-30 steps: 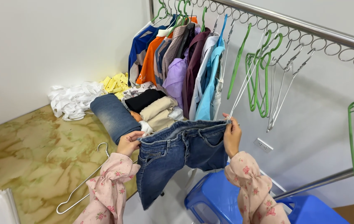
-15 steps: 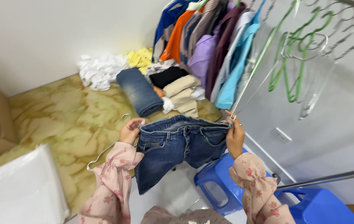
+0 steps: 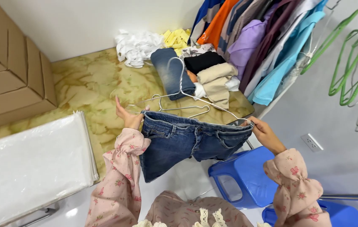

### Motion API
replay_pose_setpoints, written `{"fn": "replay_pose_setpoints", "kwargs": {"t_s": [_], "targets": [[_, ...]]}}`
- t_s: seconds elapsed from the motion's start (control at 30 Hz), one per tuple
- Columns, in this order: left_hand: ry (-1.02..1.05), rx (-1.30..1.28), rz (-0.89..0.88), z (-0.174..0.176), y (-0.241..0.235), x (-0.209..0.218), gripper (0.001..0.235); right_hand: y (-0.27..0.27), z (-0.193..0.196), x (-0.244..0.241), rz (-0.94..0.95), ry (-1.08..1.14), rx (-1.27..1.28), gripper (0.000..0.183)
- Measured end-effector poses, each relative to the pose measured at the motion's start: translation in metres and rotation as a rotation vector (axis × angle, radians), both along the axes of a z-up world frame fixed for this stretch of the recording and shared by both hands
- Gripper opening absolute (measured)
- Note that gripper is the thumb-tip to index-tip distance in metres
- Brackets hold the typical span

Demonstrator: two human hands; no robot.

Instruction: Hanging clothes on a garment rack using hangers

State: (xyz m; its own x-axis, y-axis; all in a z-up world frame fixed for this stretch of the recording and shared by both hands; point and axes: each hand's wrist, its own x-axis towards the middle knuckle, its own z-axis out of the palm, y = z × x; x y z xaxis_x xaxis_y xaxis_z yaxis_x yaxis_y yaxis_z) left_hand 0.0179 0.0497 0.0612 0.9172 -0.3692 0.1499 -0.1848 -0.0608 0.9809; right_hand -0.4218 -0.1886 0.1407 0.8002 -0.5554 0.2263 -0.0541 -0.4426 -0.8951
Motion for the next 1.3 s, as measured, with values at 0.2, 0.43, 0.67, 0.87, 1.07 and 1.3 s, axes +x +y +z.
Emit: {"fn": "replay_pose_setpoints", "kwargs": {"t_s": [0.2, 0.43, 0.67, 0.87, 1.07, 1.3], "targets": [[0.052, -0.081, -0.033, -0.057, 0.007, 0.04, 0.095, 0.026, 0.045, 0.023, 0.146, 0.055, 0.132, 0.027], [0.123, -0.054, 0.056, -0.094, 0.01, 0.062, 0.072, 0.042, 0.076, 0.04, 0.481, 0.024, 0.237, 0.03], [0.083, 0.124, -0.007, -0.074, 0.029, 0.056, 0.07, 0.047, 0.079, 0.056, 0.704, -0.027, 0.307, 0.033], [-0.018, 0.281, 0.017, -0.036, 0.06, 0.04, 0.059, 0.043, 0.064, 0.061, 0.736, -0.006, 0.341, 0.033], [0.017, 0.364, 0.11, -0.044, 0.092, 0.046, 0.037, 0.034, 0.049, 0.073, 0.727, 0.029, 0.345, 0.032], [0.089, 0.344, 0.225, -0.04, 0.15, 0.033, 0.048, 0.046, 0.051, 0.109, 0.76, -0.013, 0.338, 0.031]]}}
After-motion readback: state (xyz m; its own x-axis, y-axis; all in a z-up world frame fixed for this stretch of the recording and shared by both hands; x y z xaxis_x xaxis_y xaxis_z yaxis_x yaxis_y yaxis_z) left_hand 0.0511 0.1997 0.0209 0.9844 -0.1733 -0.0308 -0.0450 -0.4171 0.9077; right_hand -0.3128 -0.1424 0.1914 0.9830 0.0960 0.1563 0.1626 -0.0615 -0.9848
